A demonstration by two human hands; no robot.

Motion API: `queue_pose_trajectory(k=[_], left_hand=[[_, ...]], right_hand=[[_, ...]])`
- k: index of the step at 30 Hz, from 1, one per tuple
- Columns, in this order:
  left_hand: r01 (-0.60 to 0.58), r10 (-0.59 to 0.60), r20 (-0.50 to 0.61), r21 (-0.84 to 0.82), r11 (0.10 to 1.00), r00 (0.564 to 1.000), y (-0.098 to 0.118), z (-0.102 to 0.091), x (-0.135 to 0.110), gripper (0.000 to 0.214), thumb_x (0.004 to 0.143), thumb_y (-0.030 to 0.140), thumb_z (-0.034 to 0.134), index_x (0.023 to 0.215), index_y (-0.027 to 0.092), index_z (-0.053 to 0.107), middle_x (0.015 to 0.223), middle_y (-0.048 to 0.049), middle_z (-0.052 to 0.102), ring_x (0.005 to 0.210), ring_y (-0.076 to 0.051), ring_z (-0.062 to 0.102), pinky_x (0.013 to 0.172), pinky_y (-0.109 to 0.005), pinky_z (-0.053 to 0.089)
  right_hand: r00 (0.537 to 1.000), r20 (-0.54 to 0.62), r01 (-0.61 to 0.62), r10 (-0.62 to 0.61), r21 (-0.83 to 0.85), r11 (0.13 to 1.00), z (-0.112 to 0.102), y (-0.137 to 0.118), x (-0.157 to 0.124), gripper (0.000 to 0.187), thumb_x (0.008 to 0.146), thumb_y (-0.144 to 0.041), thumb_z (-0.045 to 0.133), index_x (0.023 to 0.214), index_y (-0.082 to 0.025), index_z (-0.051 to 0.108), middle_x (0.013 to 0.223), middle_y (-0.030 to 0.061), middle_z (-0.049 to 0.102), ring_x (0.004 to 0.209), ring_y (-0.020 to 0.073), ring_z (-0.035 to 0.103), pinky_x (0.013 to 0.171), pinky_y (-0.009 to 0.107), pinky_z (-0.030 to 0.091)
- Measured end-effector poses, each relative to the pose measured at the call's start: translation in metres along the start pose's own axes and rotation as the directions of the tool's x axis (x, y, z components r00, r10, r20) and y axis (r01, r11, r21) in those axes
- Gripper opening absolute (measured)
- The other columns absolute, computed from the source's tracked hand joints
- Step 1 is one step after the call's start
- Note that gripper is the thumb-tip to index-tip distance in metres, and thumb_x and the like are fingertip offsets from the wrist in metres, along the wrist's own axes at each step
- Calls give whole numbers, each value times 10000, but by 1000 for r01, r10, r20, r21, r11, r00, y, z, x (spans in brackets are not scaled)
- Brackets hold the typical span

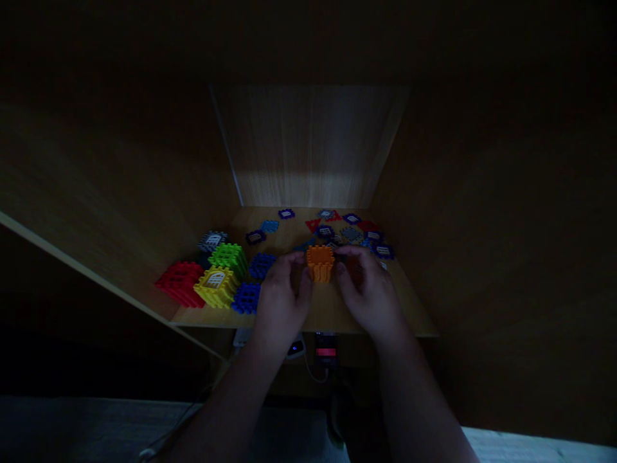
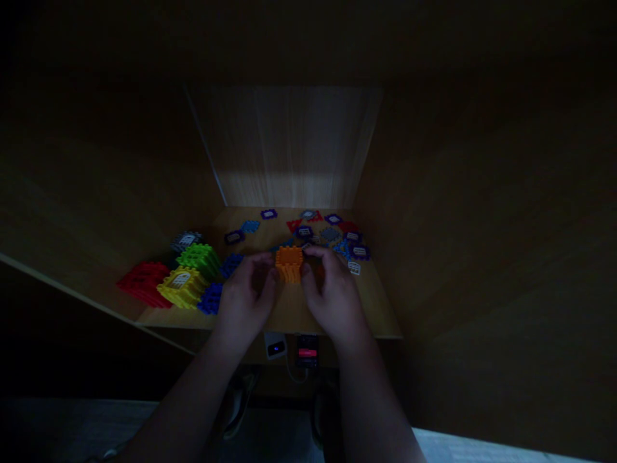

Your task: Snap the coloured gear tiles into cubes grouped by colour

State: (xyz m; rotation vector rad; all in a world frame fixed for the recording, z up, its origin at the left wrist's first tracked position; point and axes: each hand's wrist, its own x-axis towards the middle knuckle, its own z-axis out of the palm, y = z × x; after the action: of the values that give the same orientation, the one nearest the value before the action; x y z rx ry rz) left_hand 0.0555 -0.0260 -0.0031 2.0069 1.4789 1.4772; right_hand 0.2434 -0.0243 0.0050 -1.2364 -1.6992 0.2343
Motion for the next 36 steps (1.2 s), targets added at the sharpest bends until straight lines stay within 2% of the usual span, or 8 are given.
queue_pose_trajectory(k=[10, 22, 36], left_hand=[[-44, 44, -7, 9, 999, 999, 1, -1, -2, 183, 1026, 210, 642, 1209, 211, 635, 1153, -84, 760, 1106, -237, 740, 1014, -404, 613], [-67, 66, 27, 26, 997, 997, 2, -3, 0, 179, 1026, 190, 644, 1200, 231, 642, 1154, -77, 754, 1111, -250, 731, 1021, -425, 605], [-69, 68, 37, 24, 997, 997, 2, -3, 0, 175, 1030, 197, 636, 1200, 233, 649, 1156, -80, 749, 1105, -252, 732, 1006, -422, 606]], right_hand=[[999, 28, 31, -31, -4, 1000, 1, 3, -1, 273, 1035, -346, 659, 1300, -282, 636, 1302, 88, 749, 1228, 300, 702, 1070, 509, 561], [988, 43, 150, -150, -8, 989, 0, -1, 3, 138, 1046, -267, 633, 1168, -309, 682, 1221, 70, 755, 1183, 293, 699, 1041, 518, 562], [988, 45, 148, -147, -10, 989, 0, 0, 2, 105, 1035, -261, 637, 1102, -307, 703, 1188, 69, 741, 1168, 289, 693, 1029, 499, 569]])
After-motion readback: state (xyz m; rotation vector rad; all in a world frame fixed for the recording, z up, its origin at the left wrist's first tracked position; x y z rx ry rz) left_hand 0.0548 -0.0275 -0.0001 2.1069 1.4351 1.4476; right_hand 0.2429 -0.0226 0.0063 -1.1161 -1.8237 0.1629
